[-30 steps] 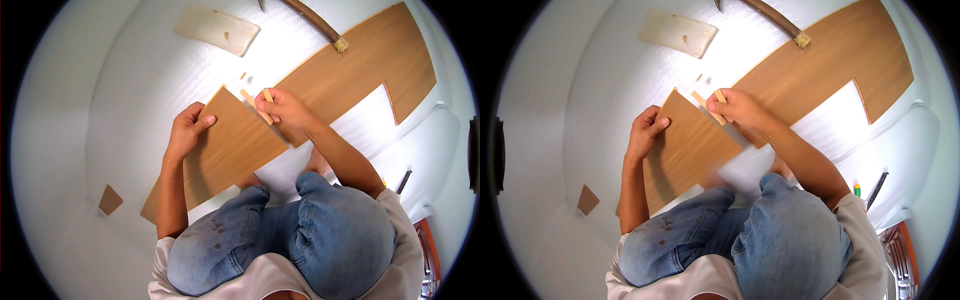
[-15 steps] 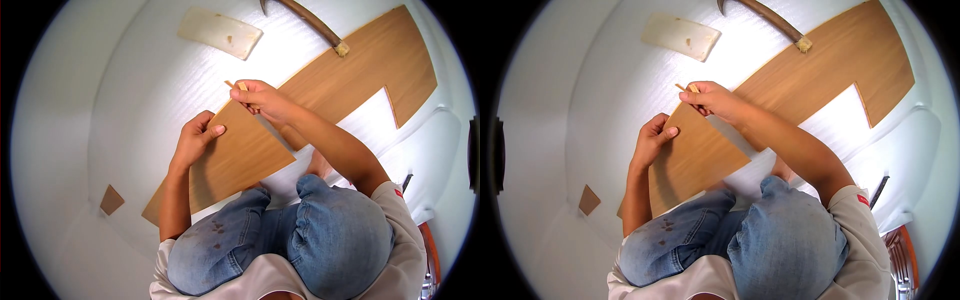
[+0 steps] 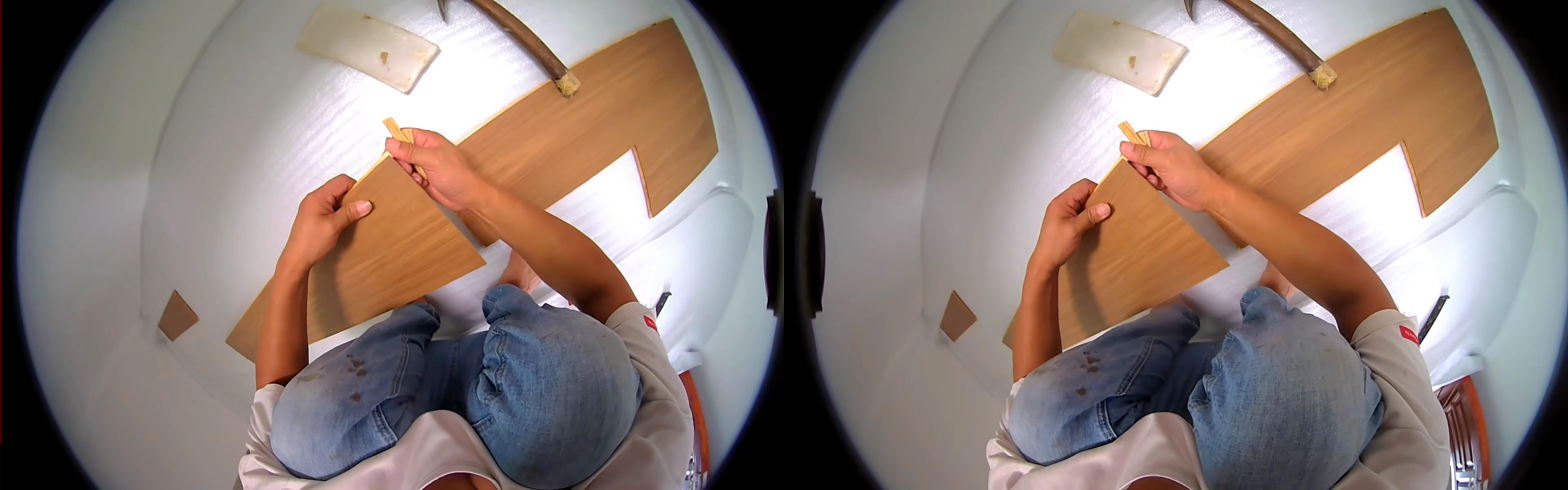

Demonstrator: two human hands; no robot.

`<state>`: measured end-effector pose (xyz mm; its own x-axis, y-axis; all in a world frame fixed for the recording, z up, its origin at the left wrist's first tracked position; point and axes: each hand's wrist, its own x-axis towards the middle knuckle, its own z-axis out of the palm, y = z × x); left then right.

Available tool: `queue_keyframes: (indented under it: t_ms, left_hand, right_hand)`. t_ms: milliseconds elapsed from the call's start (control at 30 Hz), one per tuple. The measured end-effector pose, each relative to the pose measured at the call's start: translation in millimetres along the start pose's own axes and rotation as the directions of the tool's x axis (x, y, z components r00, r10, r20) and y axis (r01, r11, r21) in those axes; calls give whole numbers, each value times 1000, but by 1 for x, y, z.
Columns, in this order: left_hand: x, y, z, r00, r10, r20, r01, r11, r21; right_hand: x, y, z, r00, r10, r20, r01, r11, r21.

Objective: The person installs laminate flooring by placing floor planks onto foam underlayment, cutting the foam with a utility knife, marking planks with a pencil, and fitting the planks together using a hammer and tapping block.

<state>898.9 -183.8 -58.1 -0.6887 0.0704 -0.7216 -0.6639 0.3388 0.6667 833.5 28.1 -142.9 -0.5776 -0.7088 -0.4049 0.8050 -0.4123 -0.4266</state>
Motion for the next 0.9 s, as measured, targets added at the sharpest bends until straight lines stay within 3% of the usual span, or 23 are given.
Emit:
queue_keyframes:
  t_ms: [133,200,433,533,633,700,733,800,833,900]
  left_hand:
    - [-7,7,2,1000,0,-28,2,998,66]
    - [-7,12,5,998,-43,-43,47,995,91]
    - [-13,18,14,999,-51,5,50,992,119]
    - [-16,18,15,998,-69,-11,70,987,143]
    - [-18,20,15,999,9,-50,-2,989,149]
    - [-21,22,12,999,-35,-4,35,989,144]
    - [-24,22,14,1000,-29,-13,30,990,136]
    - [-28,22,16,999,-18,26,14,991,130]
    - [-29,24,15,999,-22,26,19,992,125]
    - [-30,28,13,999,-32,24,28,990,137]
  right_hand:
    - [-4,-1,8,998,11,-57,-17,994,-105]
    - [-7,-15,17,997,-8,-73,-13,956,-293]
    - [-12,7,12,983,35,-179,-73,975,-211]
    - [-9,16,10,965,139,-224,-164,981,-100]
    - [-1,17,-4,967,107,-232,-160,962,-222]
    - [4,1,-19,893,-42,-447,-4,995,-102]
    - [2,-11,-26,897,-43,-441,-8,994,-112]
    - [5,-37,-32,931,-226,-287,69,881,-468]
    - [6,-42,-28,932,-219,-288,63,881,-469]
    - [8,-52,-20,985,-13,-174,-68,888,-454]
